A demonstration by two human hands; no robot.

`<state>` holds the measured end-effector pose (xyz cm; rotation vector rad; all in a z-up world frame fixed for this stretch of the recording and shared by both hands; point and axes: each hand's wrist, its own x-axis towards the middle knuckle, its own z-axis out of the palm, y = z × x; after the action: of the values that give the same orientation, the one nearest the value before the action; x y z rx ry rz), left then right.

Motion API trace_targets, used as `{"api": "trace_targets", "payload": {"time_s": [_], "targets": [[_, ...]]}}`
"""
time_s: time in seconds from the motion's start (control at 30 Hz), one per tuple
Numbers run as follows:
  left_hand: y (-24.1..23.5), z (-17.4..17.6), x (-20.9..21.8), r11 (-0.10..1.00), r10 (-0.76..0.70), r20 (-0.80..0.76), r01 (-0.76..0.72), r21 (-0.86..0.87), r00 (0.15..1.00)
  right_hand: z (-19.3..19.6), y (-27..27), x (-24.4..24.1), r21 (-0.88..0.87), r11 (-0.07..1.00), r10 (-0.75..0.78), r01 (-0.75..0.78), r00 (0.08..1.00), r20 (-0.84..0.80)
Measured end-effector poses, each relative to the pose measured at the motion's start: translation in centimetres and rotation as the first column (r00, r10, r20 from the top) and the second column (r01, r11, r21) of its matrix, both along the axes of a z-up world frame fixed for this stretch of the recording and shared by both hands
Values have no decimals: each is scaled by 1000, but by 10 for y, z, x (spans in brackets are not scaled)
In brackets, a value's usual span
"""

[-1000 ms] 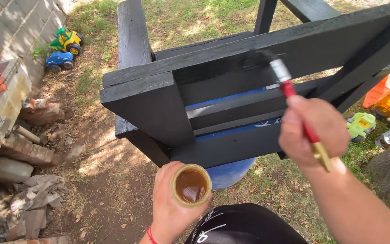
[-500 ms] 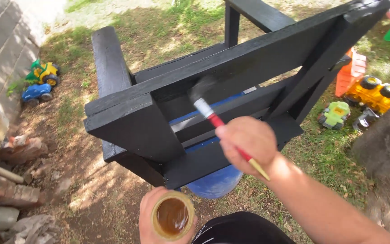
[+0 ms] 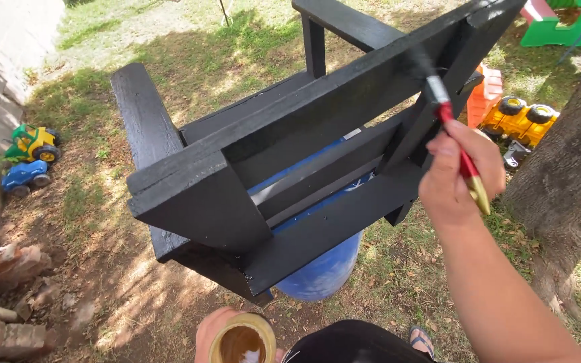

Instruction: Painting a wooden chair structure with black paint using a handheld brush.

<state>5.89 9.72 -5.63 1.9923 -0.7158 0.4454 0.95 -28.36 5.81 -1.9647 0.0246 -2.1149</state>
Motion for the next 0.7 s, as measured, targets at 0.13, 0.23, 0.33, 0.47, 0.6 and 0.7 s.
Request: {"api": "trace_targets", "payload": {"time_s": [0.13,0.23,0.33,0.47,0.6,0.7], "targets": [[3,-2,2,998,4,-13,-5,-69,1000,-2,26,1,-32,998,-57,56,998,-16],[10,-82,53,999,-34,40,36,-40,999,13,70,11,-82,992,78,-94,980,-185],[66,-222,133,795,-277,-237,360,488,931,23,104,17,14,933,352,-359,906,-236],[83,-226,134,609,-96,-520,464,643,848,17,109,7,78,864,503,-498,842,-196],[37,-97,92,463,400,-555,362,809,729,14,71,9,354,884,363,-305,925,-111],[74,-175,123,355,73,-541,485,799,838,18,36,3,438,873,290,-214,950,-114]]}}
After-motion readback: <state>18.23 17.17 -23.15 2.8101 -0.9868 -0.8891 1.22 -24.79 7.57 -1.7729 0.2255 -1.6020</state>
